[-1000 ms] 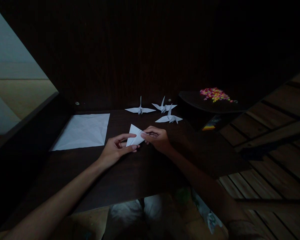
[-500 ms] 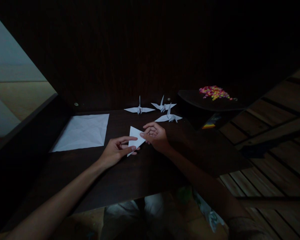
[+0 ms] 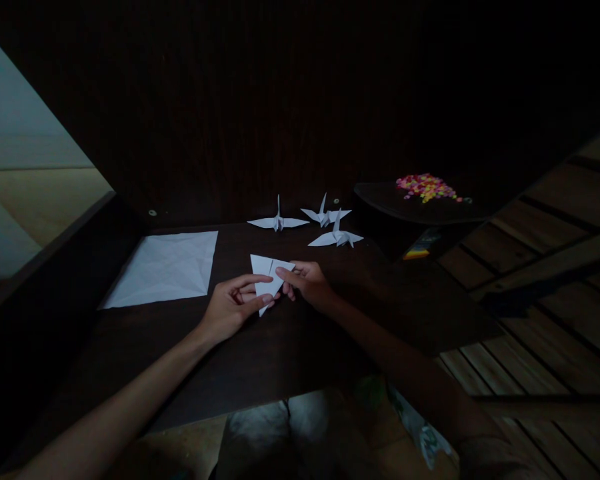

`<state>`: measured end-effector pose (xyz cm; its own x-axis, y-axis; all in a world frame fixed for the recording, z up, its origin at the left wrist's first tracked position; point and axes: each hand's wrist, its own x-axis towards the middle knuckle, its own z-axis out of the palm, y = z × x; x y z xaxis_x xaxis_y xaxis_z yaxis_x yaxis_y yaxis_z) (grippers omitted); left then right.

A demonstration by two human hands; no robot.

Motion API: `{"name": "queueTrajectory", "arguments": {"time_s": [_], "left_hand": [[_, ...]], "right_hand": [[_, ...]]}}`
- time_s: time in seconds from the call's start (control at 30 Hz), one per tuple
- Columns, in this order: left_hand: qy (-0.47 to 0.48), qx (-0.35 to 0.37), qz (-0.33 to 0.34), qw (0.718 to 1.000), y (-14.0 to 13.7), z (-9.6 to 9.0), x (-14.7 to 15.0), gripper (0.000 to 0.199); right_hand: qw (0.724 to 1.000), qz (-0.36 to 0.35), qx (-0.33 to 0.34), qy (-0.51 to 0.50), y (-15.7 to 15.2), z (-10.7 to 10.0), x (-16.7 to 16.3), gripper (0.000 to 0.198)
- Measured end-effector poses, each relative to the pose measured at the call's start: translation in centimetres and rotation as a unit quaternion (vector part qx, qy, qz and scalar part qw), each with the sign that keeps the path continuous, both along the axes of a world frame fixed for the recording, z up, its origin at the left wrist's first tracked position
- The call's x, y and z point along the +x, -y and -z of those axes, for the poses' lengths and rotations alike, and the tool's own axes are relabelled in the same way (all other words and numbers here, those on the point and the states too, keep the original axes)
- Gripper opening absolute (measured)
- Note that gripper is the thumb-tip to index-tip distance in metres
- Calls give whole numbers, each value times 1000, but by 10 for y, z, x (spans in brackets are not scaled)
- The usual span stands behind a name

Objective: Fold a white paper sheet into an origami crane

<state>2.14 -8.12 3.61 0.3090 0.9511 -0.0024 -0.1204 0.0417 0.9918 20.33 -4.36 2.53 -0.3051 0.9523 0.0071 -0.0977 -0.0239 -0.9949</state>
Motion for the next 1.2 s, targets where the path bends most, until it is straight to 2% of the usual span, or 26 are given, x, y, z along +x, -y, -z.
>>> {"name": "queueTrajectory", "arguments": {"time_s": [0.1, 0.2, 0.33, 0.47, 0.57, 0.63, 0.73, 0.8, 0.87, 0.97, 1.07, 1.2], "left_hand": [[12, -5, 15, 1000, 1, -1, 1, 45], [16, 7, 3, 1000, 1, -2, 3, 41], [-32, 12, -11, 999, -1, -1, 2, 34], [-65, -11, 9, 998, -2, 2, 1, 32], [-51, -18, 35, 998, 0, 1, 1, 31], [-12, -18, 23, 1000, 1, -2, 3, 34], [42, -10, -35, 998, 2, -5, 4, 49], [40, -12, -55, 998, 1, -6, 4, 61], [27, -26, -44, 998, -1, -6, 4, 67], [3, -41, -11, 999, -3, -3, 2, 52], [-13, -32, -20, 999, -4, -1, 0, 36], [-2, -26, -47, 999, -4, 0, 0, 34]], "right_hand": [[1000, 14, 6, 7, 1, -1, 0, 37], [1000, 9, -6, -9, 0, -1, 1, 36], [999, 23, 4, -44, -2, 0, 1, 34], [999, 19, -18, -47, -4, 3, -1, 36], [999, 9, -18, -37, -4, 5, -1, 41], [999, 15, -10, -33, -5, 5, 0, 40], [999, 33, 1, -28, -4, 3, 1, 37], [999, 40, 5, -23, -3, 1, 2, 38], [999, 37, 9, -17, -1, 1, 1, 39], [1000, 11, 16, -7, 2, 2, 0, 40], [1000, -16, 20, -11, 4, 4, -2, 42], [998, -47, 29, -22, 5, 4, -1, 45]]}}
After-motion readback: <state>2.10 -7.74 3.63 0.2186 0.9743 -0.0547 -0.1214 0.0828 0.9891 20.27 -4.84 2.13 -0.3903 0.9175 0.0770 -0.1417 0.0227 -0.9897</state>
